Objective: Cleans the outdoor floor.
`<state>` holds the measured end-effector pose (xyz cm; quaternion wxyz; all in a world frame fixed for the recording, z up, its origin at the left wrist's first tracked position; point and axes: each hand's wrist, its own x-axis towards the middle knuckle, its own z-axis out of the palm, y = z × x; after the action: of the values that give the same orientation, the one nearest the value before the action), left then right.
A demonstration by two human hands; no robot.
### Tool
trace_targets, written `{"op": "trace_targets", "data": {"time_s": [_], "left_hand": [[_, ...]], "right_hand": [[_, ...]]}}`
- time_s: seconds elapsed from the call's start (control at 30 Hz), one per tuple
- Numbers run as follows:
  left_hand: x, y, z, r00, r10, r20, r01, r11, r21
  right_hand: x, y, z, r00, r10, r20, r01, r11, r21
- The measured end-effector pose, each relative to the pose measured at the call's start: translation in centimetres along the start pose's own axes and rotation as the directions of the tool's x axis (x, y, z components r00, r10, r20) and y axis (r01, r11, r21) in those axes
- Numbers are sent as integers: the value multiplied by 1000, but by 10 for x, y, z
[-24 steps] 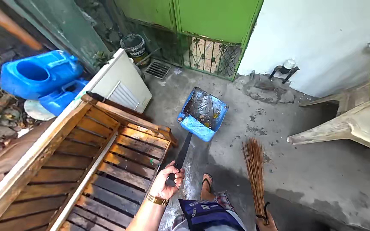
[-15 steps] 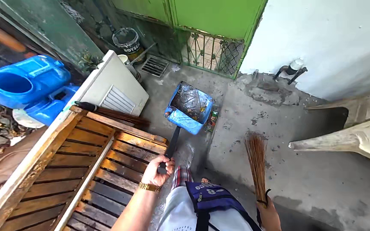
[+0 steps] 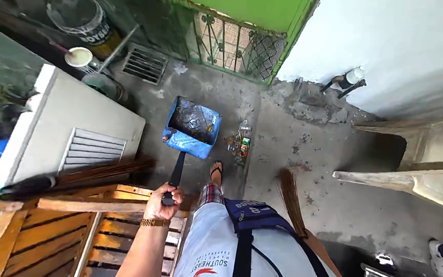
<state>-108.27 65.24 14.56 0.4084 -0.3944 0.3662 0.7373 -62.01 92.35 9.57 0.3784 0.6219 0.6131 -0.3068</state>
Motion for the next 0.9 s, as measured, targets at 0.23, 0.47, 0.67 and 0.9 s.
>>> {"op": "trace_targets", "data": {"time_s": [0.23, 0.47, 0.67, 0.9], "left_hand": [[53, 99, 72, 992, -45, -117, 53, 996, 66], [80, 156, 126, 996, -53, -70, 69, 966, 249], [120, 193, 195, 995, -86, -51, 99, 920, 380], [193, 236, 309, 981, -186, -48, 177, 781, 599]], "right_hand": [[52, -118, -74, 967, 96, 237, -59, 986, -158], [77, -183, -57, 937, 178, 299, -145, 981, -130], [83, -210, -68, 899, 242, 366, -215, 970, -113], [85, -264, -89, 873, 314, 373, -306, 949, -83]]}}
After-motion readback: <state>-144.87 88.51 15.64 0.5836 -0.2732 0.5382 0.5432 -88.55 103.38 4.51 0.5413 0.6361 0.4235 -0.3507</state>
